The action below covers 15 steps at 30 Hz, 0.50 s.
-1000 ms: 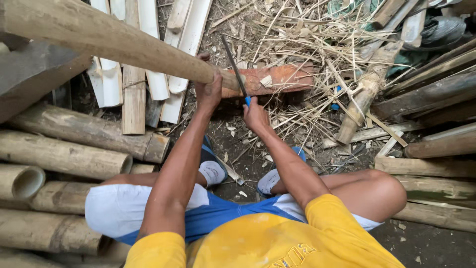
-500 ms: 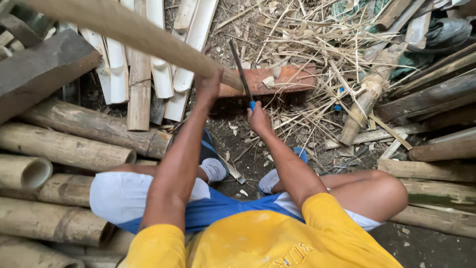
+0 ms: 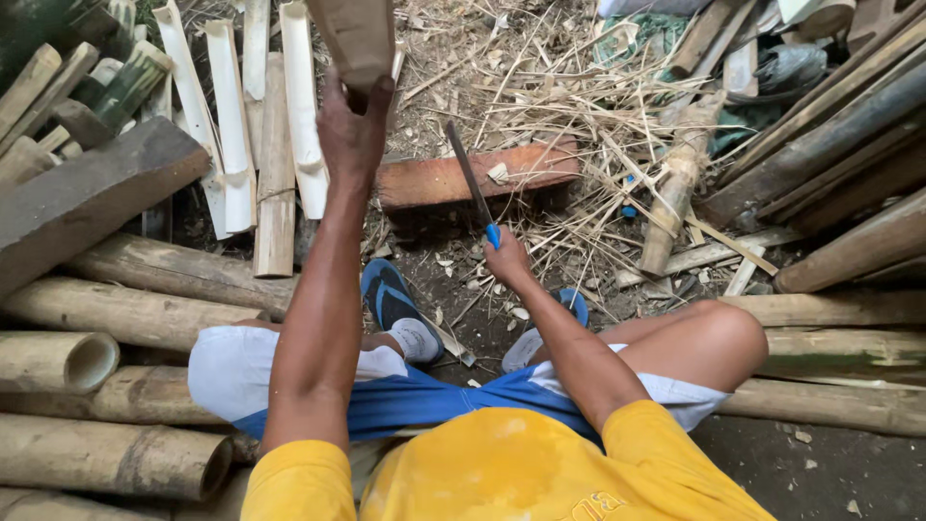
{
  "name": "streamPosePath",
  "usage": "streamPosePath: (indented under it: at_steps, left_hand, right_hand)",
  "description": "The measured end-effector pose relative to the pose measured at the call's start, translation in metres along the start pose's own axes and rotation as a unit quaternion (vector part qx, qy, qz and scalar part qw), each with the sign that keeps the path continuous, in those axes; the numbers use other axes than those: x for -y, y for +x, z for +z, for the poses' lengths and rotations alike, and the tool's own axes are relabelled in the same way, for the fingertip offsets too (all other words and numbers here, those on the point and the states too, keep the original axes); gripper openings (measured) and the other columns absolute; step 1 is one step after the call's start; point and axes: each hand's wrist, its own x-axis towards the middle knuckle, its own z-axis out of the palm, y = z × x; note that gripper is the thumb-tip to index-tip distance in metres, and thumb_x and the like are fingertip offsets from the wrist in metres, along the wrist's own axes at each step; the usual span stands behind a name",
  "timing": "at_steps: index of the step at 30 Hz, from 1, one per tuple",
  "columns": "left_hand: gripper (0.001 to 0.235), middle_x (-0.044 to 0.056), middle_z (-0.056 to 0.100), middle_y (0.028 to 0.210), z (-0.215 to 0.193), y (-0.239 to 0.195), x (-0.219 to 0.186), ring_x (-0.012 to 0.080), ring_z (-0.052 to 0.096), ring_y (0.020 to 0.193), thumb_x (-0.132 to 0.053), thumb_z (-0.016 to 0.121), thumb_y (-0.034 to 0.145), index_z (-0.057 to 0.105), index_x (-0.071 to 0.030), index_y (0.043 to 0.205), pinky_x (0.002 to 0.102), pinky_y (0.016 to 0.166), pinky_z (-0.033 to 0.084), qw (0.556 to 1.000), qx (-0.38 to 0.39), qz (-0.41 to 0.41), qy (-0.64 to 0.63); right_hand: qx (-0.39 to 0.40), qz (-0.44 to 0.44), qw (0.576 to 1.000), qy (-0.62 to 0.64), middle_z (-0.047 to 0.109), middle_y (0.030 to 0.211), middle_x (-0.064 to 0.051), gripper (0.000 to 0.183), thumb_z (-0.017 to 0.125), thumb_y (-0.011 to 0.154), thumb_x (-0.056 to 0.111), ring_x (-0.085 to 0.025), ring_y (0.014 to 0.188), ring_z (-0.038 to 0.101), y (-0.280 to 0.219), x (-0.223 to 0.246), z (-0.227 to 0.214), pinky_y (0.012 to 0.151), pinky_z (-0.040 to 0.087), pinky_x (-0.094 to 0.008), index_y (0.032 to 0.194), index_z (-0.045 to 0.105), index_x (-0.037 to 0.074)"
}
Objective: The person sits on the ground and uses a machete to split bamboo poles into smaller strips. They repeatedly position the bamboo on a brick and strike it with the machete to separate the pieces.
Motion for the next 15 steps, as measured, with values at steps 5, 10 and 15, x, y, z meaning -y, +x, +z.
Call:
streamPosePath:
  at_steps: [5, 10, 15]
  left_hand:
    - [0.028, 0.009, 0.058, 0.108, 0.016, -0.004, -0.007, 0.0186, 0.065, 0.101, -0.041, 0.061, 0.114, 0.070, -0.015, 0.120, 0.027, 0.074, 0.065, 0.937, -0.107, 0.313, -0.113]
    - [0.031, -0.004, 0.066, 0.085, 0.009, -0.017, -0.007, 0.0060, 0.052, 0.066, -0.039, 0.063, 0.108, 0.065, -0.010, 0.118, 0.025, 0.057, 0.045, 0.956, -0.134, 0.130, -0.226]
    - [0.039, 0.001, 0.061, 0.093, 0.008, -0.032, -0.018, 0.0078, 0.057, 0.074, -0.040, 0.065, 0.109, 0.057, -0.005, 0.126, 0.029, 0.059, 0.050, 0.971, -0.151, 0.095, -0.156]
  right_hand:
    - [0.072, 0.062, 0.995, -0.019, 0.070, 0.098, -0.027, 0.044, 0.061, 0.087, 0.022, -0.045, 0.089, 0.070, -0.001, -0.016, 0.001, 0.078, 0.054, -0.053, 0.126, 0.048, 0.006]
    - [0.098, 0.067, 0.993, 0.010, 0.071, 0.099, -0.027, 0.044, 0.059, 0.090, 0.024, -0.044, 0.088, 0.072, 0.000, -0.038, 0.021, 0.078, 0.055, -0.052, 0.127, 0.047, 0.006]
    - [0.035, 0.012, 0.999, 0.014, 0.071, 0.101, -0.026, 0.036, 0.065, 0.097, 0.036, -0.045, 0.094, 0.068, 0.002, -0.023, 0.027, 0.083, 0.053, -0.052, 0.116, 0.058, 0.007]
